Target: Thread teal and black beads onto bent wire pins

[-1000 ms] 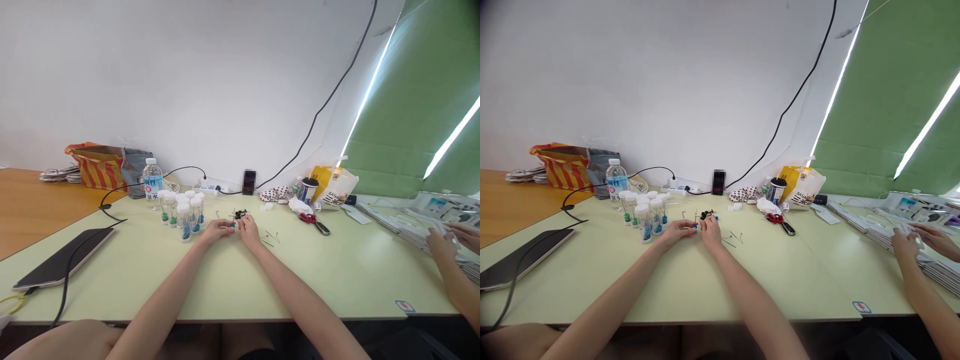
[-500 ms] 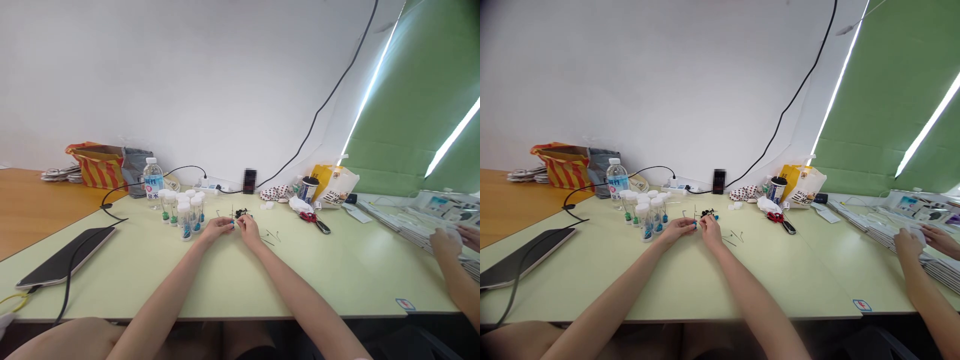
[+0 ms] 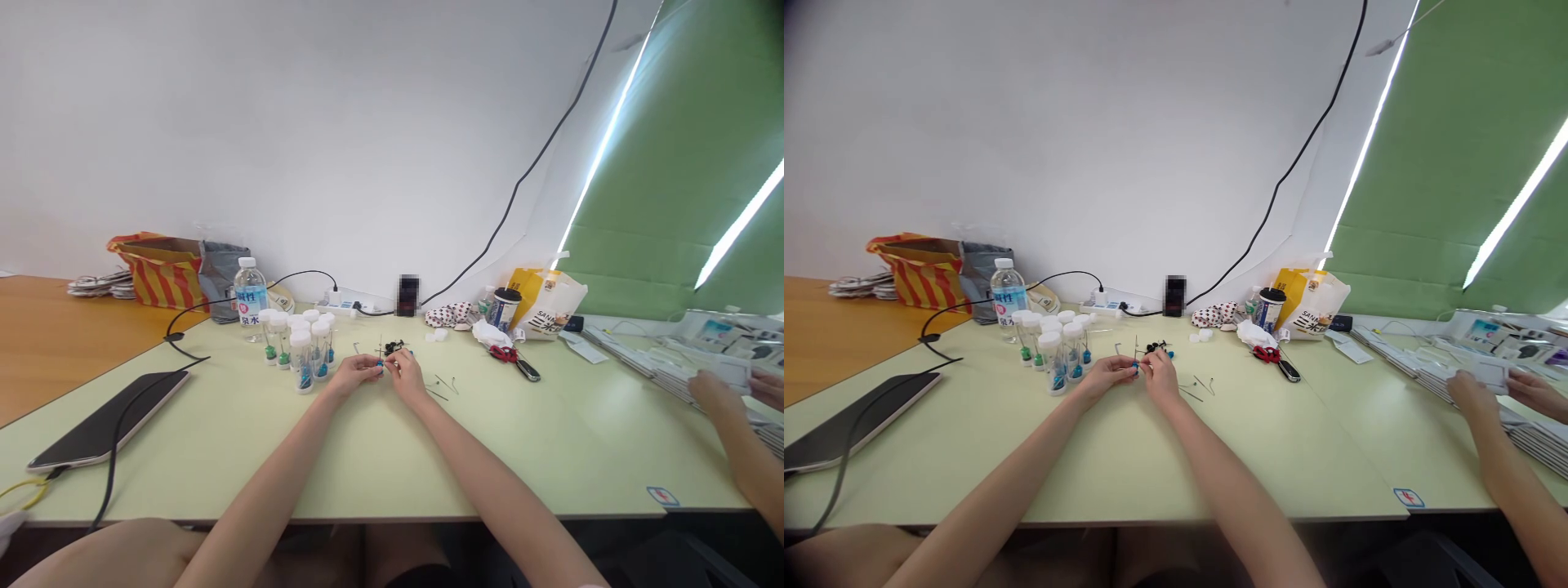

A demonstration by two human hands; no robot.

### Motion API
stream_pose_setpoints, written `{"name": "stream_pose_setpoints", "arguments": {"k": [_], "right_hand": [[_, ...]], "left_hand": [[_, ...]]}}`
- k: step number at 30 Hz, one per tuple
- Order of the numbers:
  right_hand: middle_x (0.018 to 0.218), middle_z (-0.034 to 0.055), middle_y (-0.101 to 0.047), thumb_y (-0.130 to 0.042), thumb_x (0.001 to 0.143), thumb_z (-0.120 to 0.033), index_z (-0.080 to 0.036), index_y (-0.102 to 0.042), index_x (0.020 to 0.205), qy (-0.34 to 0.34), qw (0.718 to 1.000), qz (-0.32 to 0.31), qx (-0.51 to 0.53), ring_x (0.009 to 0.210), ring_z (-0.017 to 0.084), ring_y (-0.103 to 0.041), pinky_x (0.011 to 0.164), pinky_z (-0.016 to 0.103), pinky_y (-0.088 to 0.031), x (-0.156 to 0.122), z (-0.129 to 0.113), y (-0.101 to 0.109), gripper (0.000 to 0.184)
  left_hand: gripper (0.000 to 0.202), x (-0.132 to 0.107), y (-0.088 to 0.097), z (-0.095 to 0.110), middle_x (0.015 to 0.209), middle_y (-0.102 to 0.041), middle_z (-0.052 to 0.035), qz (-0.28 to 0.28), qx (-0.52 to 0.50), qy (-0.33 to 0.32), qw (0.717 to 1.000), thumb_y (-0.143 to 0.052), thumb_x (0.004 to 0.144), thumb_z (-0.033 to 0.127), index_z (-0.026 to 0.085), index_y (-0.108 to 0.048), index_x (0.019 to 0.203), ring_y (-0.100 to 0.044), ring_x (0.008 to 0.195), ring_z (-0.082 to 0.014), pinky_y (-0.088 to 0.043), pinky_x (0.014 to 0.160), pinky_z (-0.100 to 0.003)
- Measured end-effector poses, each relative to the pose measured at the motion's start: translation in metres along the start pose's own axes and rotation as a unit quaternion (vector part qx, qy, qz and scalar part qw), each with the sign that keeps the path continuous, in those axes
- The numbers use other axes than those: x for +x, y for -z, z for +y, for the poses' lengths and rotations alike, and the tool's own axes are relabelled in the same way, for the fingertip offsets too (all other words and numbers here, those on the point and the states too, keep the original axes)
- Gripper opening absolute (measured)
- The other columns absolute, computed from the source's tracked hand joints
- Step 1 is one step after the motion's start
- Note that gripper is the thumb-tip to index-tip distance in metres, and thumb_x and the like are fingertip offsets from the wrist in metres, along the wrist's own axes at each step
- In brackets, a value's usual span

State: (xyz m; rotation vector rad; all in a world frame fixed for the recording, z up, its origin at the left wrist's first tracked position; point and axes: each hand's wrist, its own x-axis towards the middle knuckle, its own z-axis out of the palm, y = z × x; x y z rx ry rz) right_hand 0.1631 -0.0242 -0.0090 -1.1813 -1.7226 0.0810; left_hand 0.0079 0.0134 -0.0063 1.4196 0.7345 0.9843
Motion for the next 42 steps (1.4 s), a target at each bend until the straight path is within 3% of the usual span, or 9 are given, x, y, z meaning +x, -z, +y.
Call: {"name": "stream_pose_setpoints", "arguments": {"k": [8, 16, 21, 24, 32, 42], "right_hand": [[0.079, 0.0031, -0.049, -0.049, 0.078, -0.021, -0.018, -0.053, 0.071, -0.019, 0.998, 0.021, 0.051, 0.067, 0.013, -0.049, 0.06, 0.025, -0.043, 0.0016, -0.0016, -0.0001, 0.009], [0.082, 0.0044, -0.05, -0.042, 0.083, -0.024, -0.018, -0.053, 0.069, -0.019, 0.999, 0.022, -0.021, 0.078, 0.015, -0.048, 0.069, 0.027, -0.041, -0.0007, 0.002, -0.0034, 0.019], [0.077, 0.0039, -0.05, -0.034, 0.087, -0.03, -0.018, -0.049, 0.063, -0.053, 0.997, 0.036, -0.05, 0.071, 0.014, -0.048, 0.069, 0.027, -0.038, -0.0007, 0.0026, -0.0034, 0.03], [0.072, 0.0022, -0.051, -0.033, 0.087, -0.028, -0.019, -0.047, 0.065, -0.065, 0.997, 0.022, -0.037, 0.067, 0.014, -0.048, 0.066, 0.026, -0.037, 0.0002, 0.0046, -0.004, 0.028], [0.078, 0.0031, -0.053, -0.034, 0.083, -0.017, -0.018, -0.048, 0.076, -0.005, 1.0, -0.006, 0.017, 0.072, 0.015, -0.05, 0.067, 0.025, -0.039, -0.0003, 0.0028, -0.0062, 0.016], [0.077, 0.0039, -0.052, -0.038, 0.081, -0.015, -0.018, -0.054, 0.075, 0.013, 1.0, -0.004, 0.017, 0.071, 0.015, -0.05, 0.068, 0.027, -0.041, -0.0001, 0.0016, -0.0022, 0.016]], "left_hand": [[0.04, 0.0001, 0.0, -0.0003, 0.075, -0.067, -0.005, -0.005, 0.008, 0.0, 1.0, -0.075, 0.054, 0.035, 0.014, -0.064, 0.085, -0.063, 0.073, -0.0175, -0.049, 0.076, -0.034], [0.037, 0.0016, 0.0011, -0.0038, 0.077, -0.067, -0.0042, -0.011, 0.015, -0.006, 1.0, -0.075, 0.053, 0.035, 0.015, -0.064, 0.082, -0.062, 0.073, -0.0166, -0.049, 0.075, -0.032], [0.041, 0.0031, 0.0019, -0.0053, 0.078, -0.068, -0.0055, -0.003, 0.02, -0.004, 1.0, -0.075, 0.053, 0.037, 0.014, -0.064, 0.085, -0.063, 0.073, -0.0171, -0.049, 0.074, -0.032], [0.045, 0.0032, 0.0021, -0.005, 0.081, -0.067, -0.0076, 0.003, 0.022, -0.003, 1.0, -0.075, 0.053, 0.038, 0.013, -0.063, 0.088, -0.063, 0.076, -0.0185, -0.05, 0.074, -0.033], [0.043, 0.0041, 0.0037, -0.0059, 0.082, -0.067, -0.0072, 0.011, -0.021, -0.005, 1.0, -0.075, 0.053, 0.037, 0.013, -0.064, 0.087, -0.063, 0.072, -0.0174, -0.05, 0.074, -0.033], [0.046, 0.003, 0.0025, -0.0039, 0.085, -0.067, -0.0081, 0.018, 0.001, -0.005, 1.0, -0.074, 0.054, 0.039, 0.013, -0.063, 0.089, -0.063, 0.073, -0.0176, -0.05, 0.074, -0.033]]}}
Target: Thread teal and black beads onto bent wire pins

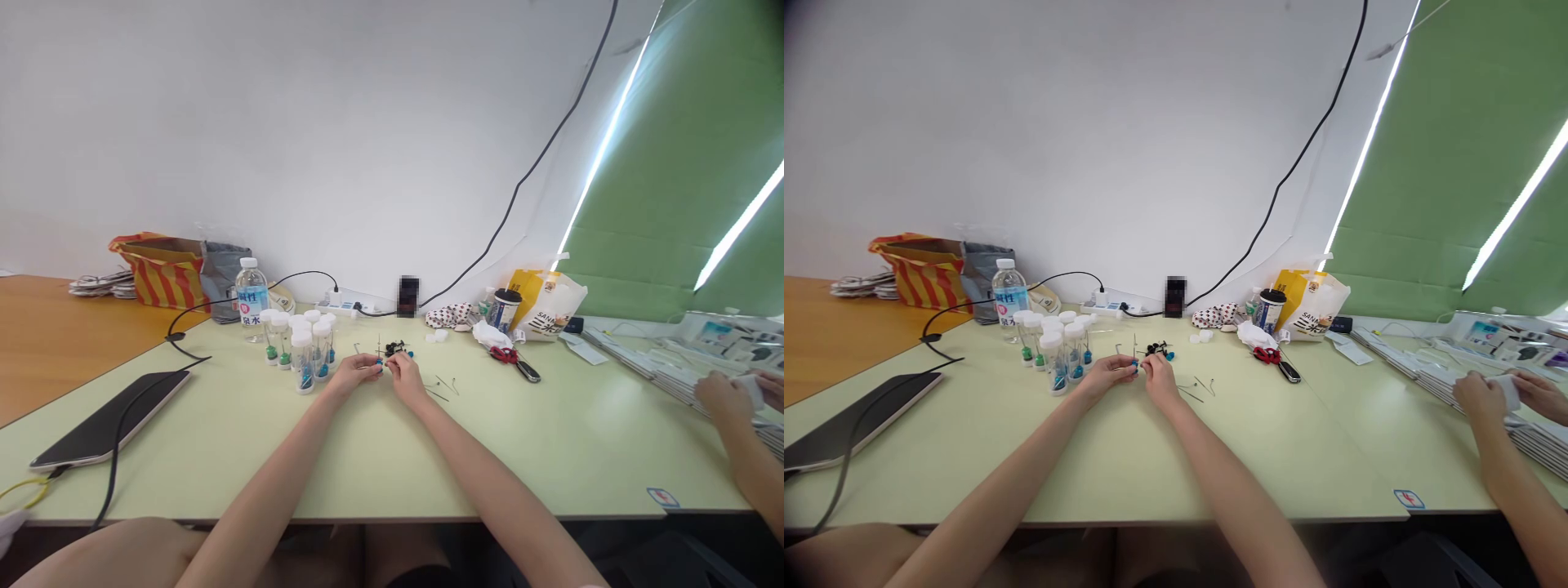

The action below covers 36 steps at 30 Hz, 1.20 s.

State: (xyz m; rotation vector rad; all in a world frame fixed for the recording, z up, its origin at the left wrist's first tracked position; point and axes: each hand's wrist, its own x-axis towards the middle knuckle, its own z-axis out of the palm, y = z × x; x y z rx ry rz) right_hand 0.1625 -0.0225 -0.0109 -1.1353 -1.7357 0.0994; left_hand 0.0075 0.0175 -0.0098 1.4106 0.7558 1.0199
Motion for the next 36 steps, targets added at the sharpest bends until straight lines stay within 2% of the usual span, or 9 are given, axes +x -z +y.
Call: {"name": "stream_pose_setpoints", "arguments": {"k": [10, 17, 25, 29, 36], "right_hand": [[0.079, 0.0027, -0.048, -0.045, 0.079, -0.018, -0.018, -0.053, 0.074, -0.016, 1.0, 0.02, 0.001, 0.065, 0.013, -0.049, 0.062, 0.025, -0.041, 0.001, -0.004, 0.003, 0.009], [0.087, 0.0033, -0.05, -0.04, 0.084, -0.026, -0.019, -0.055, 0.077, -0.044, 0.996, 0.003, -0.072, 0.067, 0.012, -0.05, 0.064, 0.024, -0.04, -0.002, -0.007, 0.006, 0.018], [0.082, 0.002, -0.05, -0.04, 0.085, -0.029, -0.019, -0.055, 0.069, -0.074, 0.991, -0.005, -0.109, 0.066, 0.012, -0.049, 0.062, 0.023, -0.037, -0.002, -0.01, 0.007, 0.024], [0.075, 0.0016, -0.051, -0.045, 0.082, -0.029, -0.019, -0.058, 0.067, -0.08, 0.992, 0.0, -0.097, 0.065, 0.012, -0.049, 0.063, 0.023, -0.037, -0.001, -0.009, 0.008, 0.022], [0.071, 0.0029, -0.053, -0.045, 0.08, -0.019, -0.018, -0.059, 0.07, -0.036, 0.999, -0.003, -0.025, 0.066, 0.014, -0.049, 0.065, 0.025, -0.039, 0.002, 0.001, 0.003, 0.017]], "left_hand": [[0.043, -0.001, -0.001, 0.002, 0.079, -0.066, -0.006, -0.008, 0.003, 0.001, 1.0, -0.075, 0.053, 0.037, 0.013, -0.063, 0.087, -0.062, 0.073, -0.0172, -0.049, 0.075, -0.034], [0.044, -0.004, -0.003, 0.004, 0.081, -0.067, -0.0063, -0.008, 0.021, -0.003, 1.0, -0.075, 0.051, 0.039, 0.014, -0.063, 0.085, -0.062, 0.074, -0.0178, -0.049, 0.074, -0.034], [0.042, -0.004, -0.003, 0.005, 0.079, -0.067, -0.0054, -0.015, 0.024, -0.004, 1.0, -0.075, 0.052, 0.038, 0.014, -0.064, 0.084, -0.062, 0.073, -0.0172, -0.048, 0.075, -0.033], [0.04, -0.003, -0.002, 0.002, 0.078, -0.066, -0.0047, -0.022, 0.021, -0.004, 1.0, -0.075, 0.052, 0.037, 0.014, -0.064, 0.084, -0.062, 0.074, -0.0174, -0.048, 0.076, -0.033], [0.042, -0.002, -0.001, 0.0, 0.075, -0.065, -0.0048, -0.003, 0.023, -0.009, 1.0, -0.074, 0.052, 0.039, 0.014, -0.064, 0.084, -0.061, 0.071, -0.0161, -0.048, 0.074, -0.032]]}}
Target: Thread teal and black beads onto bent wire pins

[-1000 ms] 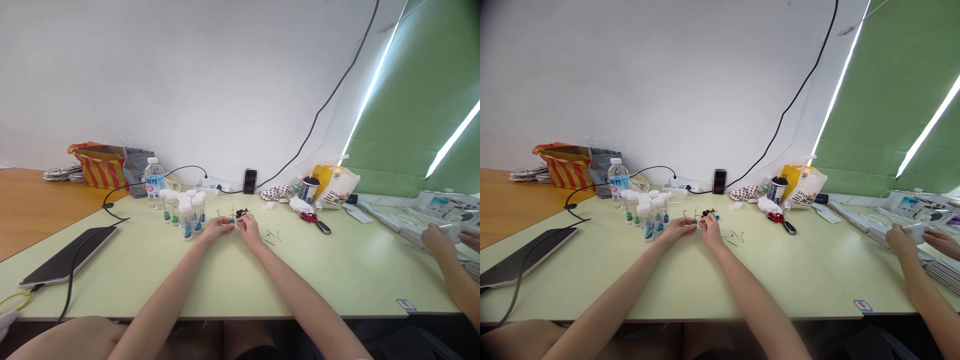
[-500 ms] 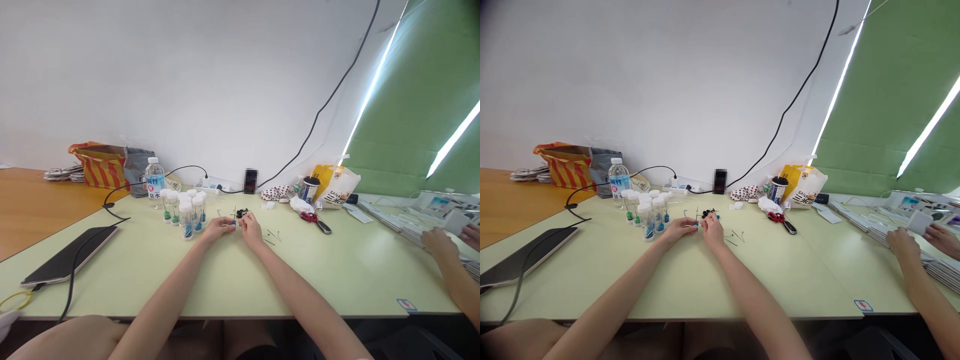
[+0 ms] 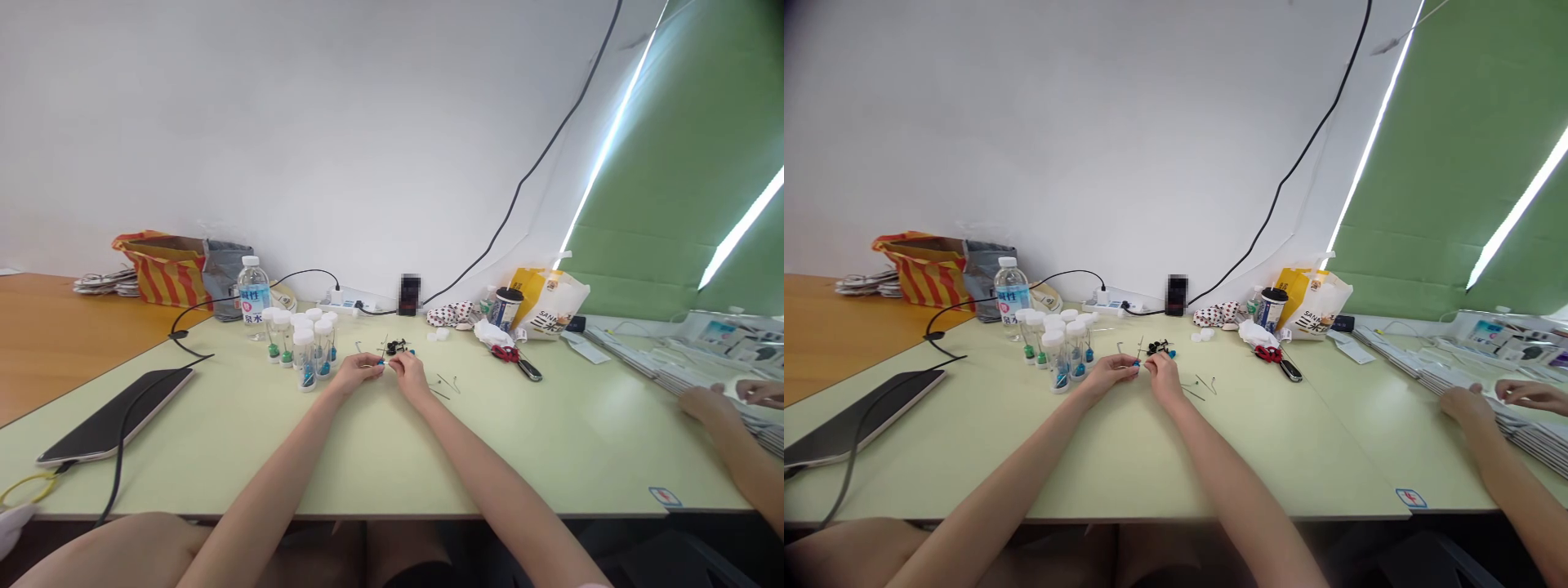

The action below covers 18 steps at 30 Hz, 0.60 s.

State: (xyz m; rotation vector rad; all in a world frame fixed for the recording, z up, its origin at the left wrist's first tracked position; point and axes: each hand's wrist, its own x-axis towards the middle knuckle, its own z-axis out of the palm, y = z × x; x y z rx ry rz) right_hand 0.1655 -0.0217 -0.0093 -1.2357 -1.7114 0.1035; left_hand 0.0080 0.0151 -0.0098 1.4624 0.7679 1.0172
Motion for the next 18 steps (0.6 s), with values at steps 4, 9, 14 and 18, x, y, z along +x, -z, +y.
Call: {"name": "stream_pose_setpoints", "arguments": {"k": [4, 9, 14, 18], "right_hand": [[0.074, 0.004, -0.053, -0.044, 0.079, -0.017, -0.017, -0.061, 0.073, 0.006, 1.0, 0.008, 0.009, 0.068, 0.015, -0.05, 0.066, 0.027, -0.041, -0.0002, 0.002, -0.001, 0.017], [0.069, 0.0026, -0.051, -0.05, 0.076, -0.018, -0.018, -0.065, 0.072, -0.019, 1.0, -0.013, 0.015, 0.058, 0.013, -0.049, 0.061, 0.026, -0.041, 0.0, 0.001, 0.0008, 0.016], [0.062, 0.0006, -0.054, -0.057, 0.07, -0.026, -0.018, -0.064, 0.068, -0.105, 0.987, -0.05, 0.109, 0.047, 0.011, -0.046, 0.049, 0.025, -0.039, 0.001, 0.0046, -0.0008, 0.011], [0.055, -0.0016, -0.052, -0.06, 0.066, -0.035, -0.017, -0.063, 0.071, -0.197, 0.953, -0.095, 0.211, 0.034, 0.008, -0.04, 0.036, 0.023, -0.032, 0.0012, 0.0102, -0.0021, 0.019]], "left_hand": [[0.043, -0.0001, -0.0001, 0.0015, 0.076, -0.064, -0.006, 0.01, 0.009, -0.007, 1.0, -0.073, 0.054, 0.042, 0.013, -0.064, 0.086, -0.059, 0.07, -0.0152, -0.048, 0.07, -0.03], [0.042, 0.0015, 0.0014, -0.002, 0.07, -0.059, -0.0025, 0.005, 0.031, -0.028, 0.999, -0.068, 0.059, 0.043, 0.014, -0.064, 0.089, -0.049, 0.054, -0.0083, -0.041, 0.053, -0.022], [0.043, 0.0022, 0.0015, -0.0041, 0.07, -0.055, -0.0006, 0.001, 0.056, -0.045, 0.997, -0.063, 0.063, 0.047, 0.016, -0.063, 0.092, -0.043, 0.05, -0.0067, -0.034, 0.048, -0.021], [0.044, 0.0011, 0.0007, -0.002, 0.065, -0.053, 0.0009, -0.01, 0.073, -0.042, 0.996, -0.062, 0.063, 0.048, 0.016, -0.062, 0.093, -0.042, 0.05, -0.0076, -0.033, 0.049, -0.021]]}}
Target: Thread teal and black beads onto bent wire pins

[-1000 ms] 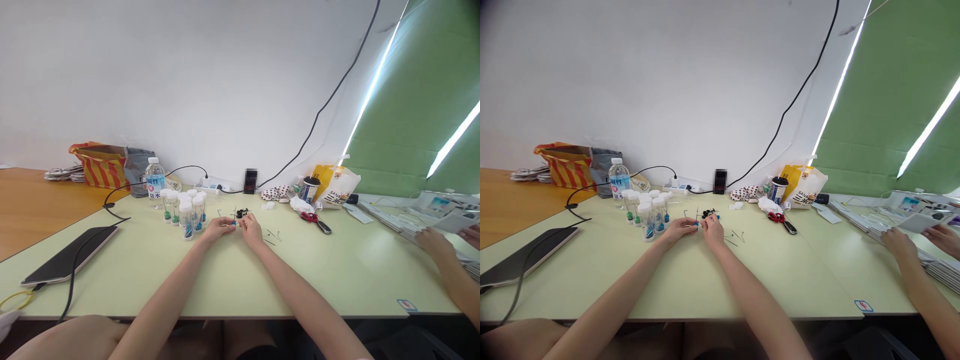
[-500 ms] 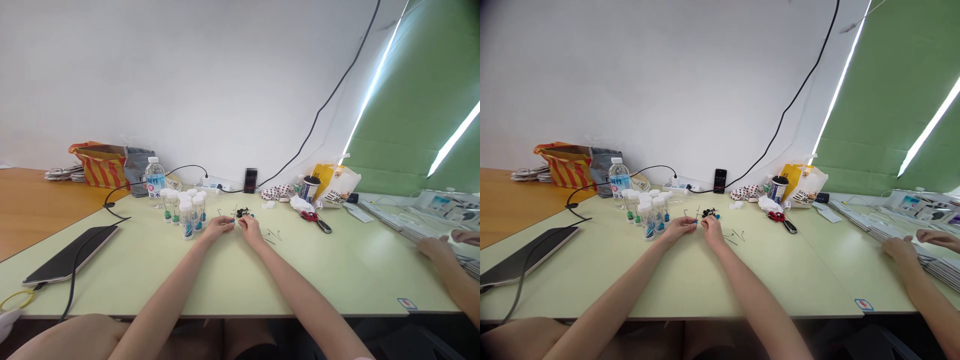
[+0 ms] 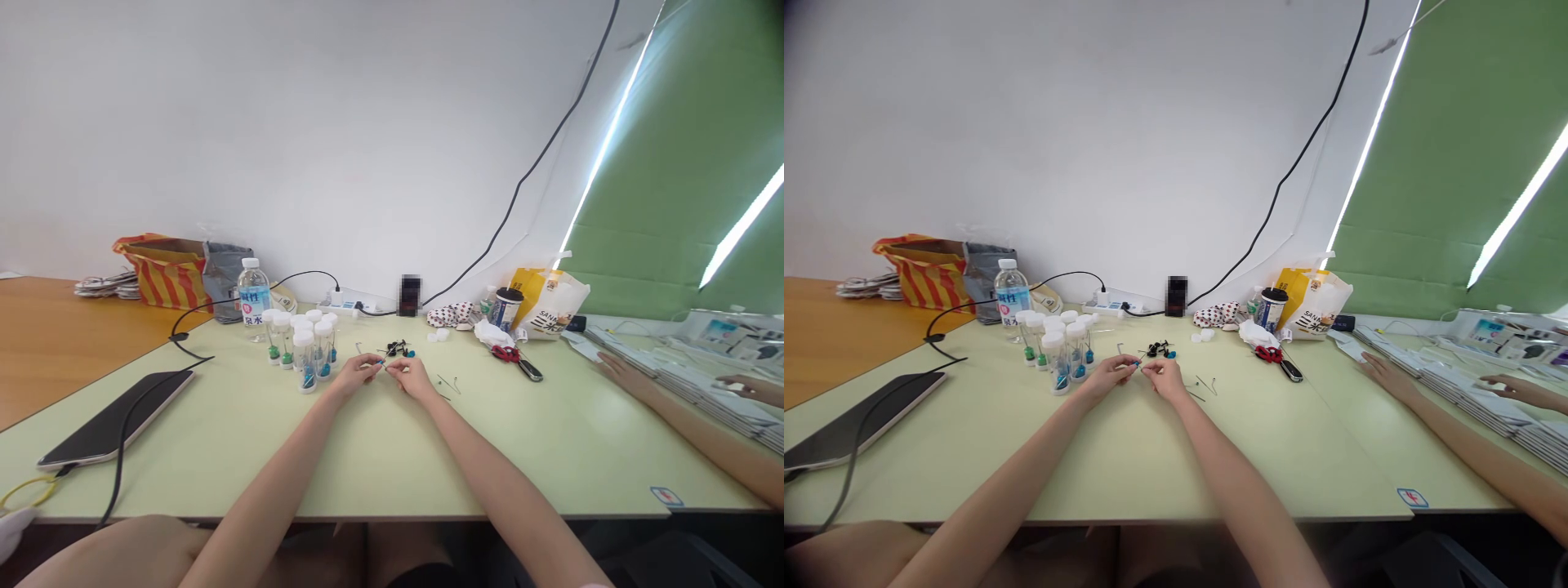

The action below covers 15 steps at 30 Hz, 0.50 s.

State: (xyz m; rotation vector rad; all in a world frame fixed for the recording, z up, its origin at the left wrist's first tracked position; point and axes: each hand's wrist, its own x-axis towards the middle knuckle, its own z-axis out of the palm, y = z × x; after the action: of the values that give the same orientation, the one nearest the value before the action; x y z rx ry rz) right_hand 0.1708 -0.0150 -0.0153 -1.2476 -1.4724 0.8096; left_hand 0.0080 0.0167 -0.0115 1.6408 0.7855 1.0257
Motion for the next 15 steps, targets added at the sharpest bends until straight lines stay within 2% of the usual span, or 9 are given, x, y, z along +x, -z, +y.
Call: {"name": "stream_pose_setpoints", "arguments": {"k": [5, 15], "right_hand": [[0.051, -0.0034, -0.049, -0.064, 0.062, -0.039, -0.017, -0.062, 0.07, -0.027, 0.998, -0.021, 0.049, 0.032, 0.006, -0.038, 0.033, 0.021, -0.027, -0.0001, 0.001, 0.0022, 0.024], [0.047, -0.0044, -0.047, -0.067, 0.058, -0.04, -0.016, -0.057, 0.068, -0.069, 0.99, -0.049, 0.111, 0.03, 0.004, -0.03, 0.03, 0.019, -0.017, -0.0007, -0.0019, 0.002, 0.028]], "left_hand": [[0.043, -0.0001, 0.0012, -0.0019, 0.059, -0.051, 0.0021, -0.019, -0.002, 0.005, 1.0, -0.063, 0.063, 0.047, 0.016, -0.063, 0.093, -0.041, 0.049, -0.0079, -0.032, 0.049, -0.02], [0.047, 0.0006, -0.0002, -0.0044, 0.059, -0.05, 0.0018, -0.01, 0.006, 0.01, 1.0, -0.064, 0.061, 0.048, 0.014, -0.062, 0.094, -0.039, 0.049, -0.008, -0.028, 0.048, -0.02]]}}
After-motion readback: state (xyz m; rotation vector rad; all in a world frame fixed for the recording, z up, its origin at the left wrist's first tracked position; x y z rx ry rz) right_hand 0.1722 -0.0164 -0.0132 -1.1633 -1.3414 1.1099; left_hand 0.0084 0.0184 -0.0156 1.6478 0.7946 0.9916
